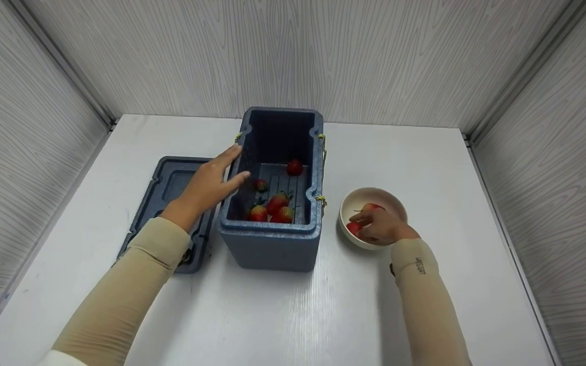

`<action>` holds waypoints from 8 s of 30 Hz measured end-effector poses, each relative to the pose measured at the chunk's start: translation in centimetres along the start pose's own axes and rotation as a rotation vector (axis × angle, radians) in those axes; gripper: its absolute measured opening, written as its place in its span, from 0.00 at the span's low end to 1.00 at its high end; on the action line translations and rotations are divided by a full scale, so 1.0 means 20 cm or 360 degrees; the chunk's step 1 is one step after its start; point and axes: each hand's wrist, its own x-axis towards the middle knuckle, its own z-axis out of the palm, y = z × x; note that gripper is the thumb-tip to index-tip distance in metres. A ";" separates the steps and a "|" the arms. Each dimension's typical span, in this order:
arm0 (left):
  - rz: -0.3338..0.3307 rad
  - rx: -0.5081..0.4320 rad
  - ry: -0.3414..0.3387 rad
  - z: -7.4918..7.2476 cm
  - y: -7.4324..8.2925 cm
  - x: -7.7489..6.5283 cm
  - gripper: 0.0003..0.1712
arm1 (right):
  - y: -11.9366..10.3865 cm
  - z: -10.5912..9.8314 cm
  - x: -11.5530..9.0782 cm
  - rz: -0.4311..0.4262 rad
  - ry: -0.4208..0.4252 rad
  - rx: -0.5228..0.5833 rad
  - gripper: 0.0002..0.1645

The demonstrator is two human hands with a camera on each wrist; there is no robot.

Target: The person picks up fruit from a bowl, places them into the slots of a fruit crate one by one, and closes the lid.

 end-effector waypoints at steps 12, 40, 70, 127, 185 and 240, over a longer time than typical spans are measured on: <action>0.0002 -0.0009 0.0009 -0.01 0.00 0.01 0.41 | -0.02 -0.04 0.02 -0.0054 0.0102 0.0372 0.27; 0.0013 -0.0011 0.0002 0.01 -0.01 0.01 0.42 | -0.30 -0.40 -0.06 -0.0062 0.0348 0.0490 0.29; 0.0008 -0.0002 0.0002 0.00 -0.01 0.01 0.42 | -0.70 -0.58 0.02 -0.0364 0.0416 0.0485 0.26; -0.0007 0.0009 0.0033 0.00 0.02 0.01 0.41 | -1.04 -0.17 0.42 -0.0438 -0.0142 0.0049 0.26; -0.0010 -0.0006 0.0011 0.01 0.00 0.01 0.42 | -1.02 -0.40 0.29 -0.0557 0.0152 0.0241 0.36; 0.0019 -0.0023 0.0033 -0.01 0.02 0.00 0.41 | -0.27 -0.45 -0.05 -0.0115 0.0541 0.0210 0.38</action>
